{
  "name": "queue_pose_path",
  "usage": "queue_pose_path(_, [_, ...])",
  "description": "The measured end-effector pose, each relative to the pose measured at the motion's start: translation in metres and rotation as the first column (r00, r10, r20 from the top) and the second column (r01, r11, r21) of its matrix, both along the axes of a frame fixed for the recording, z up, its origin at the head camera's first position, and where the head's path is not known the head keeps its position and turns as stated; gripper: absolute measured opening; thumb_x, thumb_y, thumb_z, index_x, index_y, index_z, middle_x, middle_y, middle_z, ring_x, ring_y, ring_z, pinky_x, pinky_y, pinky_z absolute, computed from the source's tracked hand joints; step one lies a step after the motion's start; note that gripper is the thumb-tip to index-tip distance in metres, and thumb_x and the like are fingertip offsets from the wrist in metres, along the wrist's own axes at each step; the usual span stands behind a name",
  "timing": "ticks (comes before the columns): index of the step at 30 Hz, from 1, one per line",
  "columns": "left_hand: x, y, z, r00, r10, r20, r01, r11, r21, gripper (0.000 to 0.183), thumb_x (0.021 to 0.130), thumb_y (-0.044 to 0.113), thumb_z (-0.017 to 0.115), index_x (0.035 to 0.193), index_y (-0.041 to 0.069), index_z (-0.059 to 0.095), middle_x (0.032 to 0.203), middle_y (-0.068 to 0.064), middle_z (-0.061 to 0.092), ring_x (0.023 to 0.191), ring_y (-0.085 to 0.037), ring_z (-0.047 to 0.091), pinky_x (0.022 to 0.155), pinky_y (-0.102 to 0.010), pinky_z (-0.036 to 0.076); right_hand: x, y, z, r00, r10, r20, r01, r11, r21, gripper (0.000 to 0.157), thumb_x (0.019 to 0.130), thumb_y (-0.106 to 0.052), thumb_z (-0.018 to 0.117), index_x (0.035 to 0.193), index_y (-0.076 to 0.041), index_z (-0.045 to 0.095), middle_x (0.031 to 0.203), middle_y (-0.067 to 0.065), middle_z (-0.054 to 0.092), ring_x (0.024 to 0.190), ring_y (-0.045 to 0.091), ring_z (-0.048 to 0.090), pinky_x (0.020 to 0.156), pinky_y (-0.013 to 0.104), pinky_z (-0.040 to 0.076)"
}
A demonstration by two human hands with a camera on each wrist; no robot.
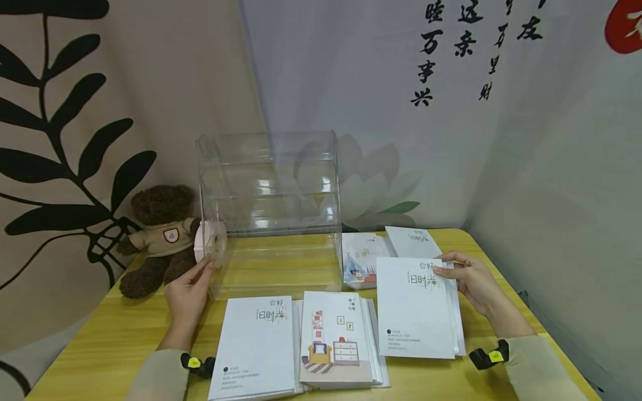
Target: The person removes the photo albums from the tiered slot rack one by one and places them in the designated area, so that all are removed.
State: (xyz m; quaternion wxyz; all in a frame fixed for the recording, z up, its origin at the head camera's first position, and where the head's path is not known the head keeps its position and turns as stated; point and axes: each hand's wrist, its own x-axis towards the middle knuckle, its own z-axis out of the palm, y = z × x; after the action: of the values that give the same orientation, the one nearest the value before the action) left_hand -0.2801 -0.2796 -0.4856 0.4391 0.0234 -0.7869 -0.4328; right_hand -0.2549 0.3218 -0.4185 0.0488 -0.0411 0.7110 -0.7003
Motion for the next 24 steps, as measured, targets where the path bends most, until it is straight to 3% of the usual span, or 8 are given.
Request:
queue_pose_path(14, [0.0,0.001,-0.004,0.999,0.003,0.054,-0.005,1.0,0.022,0.02,0.09,0.023,0.078,0.11,0.017,0.081,0.102,-0.005,0.076,0.083,0.019,0.06,0.067,-0.003,0.046,-0.001,0.006,-0.012,0.997,0.071,0.021,-0.073,0.994,0.081,0.028,0.093,-0.013,0.073,0.114,0.001,0.061,0.105,0.009,0.074,0.087,0.028,0.074,0.07,0.042,0.061])
queue_pose_path(24, [-0.001,0.0,0.0,1.0,-0.004,0.017,0.003,1.0,0.028,0.019,0.089,0.021,0.08,0.107,0.016,0.081,0.1,-0.008,0.076,0.075,0.019,0.06,0.062,-0.004,0.045,-0.011,0.009,-0.025,0.979,0.182,0.088,-0.19,0.977,0.094,0.033,0.094,-0.016,0.072,0.119,0.002,0.059,0.112,0.016,0.073,0.09,0.033,0.074,0.069,0.04,0.061])
